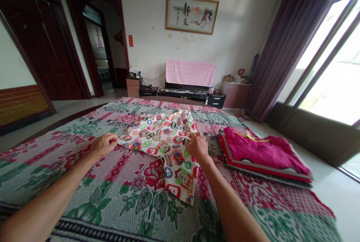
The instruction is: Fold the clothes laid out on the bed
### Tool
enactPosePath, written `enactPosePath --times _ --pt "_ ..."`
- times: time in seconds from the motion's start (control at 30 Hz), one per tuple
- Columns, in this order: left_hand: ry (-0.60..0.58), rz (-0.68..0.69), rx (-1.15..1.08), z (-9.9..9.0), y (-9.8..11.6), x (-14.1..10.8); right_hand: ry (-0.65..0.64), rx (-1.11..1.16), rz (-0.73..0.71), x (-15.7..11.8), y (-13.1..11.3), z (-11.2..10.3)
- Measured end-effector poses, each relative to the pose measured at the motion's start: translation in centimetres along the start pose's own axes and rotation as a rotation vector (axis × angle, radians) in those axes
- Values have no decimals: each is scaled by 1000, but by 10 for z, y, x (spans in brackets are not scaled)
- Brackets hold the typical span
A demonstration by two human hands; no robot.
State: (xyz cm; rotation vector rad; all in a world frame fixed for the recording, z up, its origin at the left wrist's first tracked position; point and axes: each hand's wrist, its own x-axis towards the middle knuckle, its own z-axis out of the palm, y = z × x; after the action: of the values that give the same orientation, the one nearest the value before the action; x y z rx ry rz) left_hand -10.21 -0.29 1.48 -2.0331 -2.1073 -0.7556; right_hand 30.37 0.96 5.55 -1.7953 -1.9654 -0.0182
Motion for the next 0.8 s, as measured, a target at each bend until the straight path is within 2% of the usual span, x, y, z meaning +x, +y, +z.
enactPosePath --times 0.13,0.2,0.3,0.43,0.53,0.63,0.7,0.8 --pt "15 110 -79 4 -4 -1 -53 -103 210 -12 3 4" --pt "24 146 -110 7 -6 0 -81 -107 265 -15 8 6" --pt "49 180 -169 11 -4 0 -65 -79 255 -15 10 9" --pt "41 193 -249 9 7 1 -15 -14 141 -14 6 13" --pt "-45 92 -239 0 13 2 -65 24 42 -12 6 13" --pt "-113 10 -216 -15 12 5 -140 46 3 -10 9 8" --pt "-177 38 -217 -25 9 7 -181 56 12 -8 12 3" --pt "-349 94 -205 -40 7 11 -244 70 20 -4 19 -7"
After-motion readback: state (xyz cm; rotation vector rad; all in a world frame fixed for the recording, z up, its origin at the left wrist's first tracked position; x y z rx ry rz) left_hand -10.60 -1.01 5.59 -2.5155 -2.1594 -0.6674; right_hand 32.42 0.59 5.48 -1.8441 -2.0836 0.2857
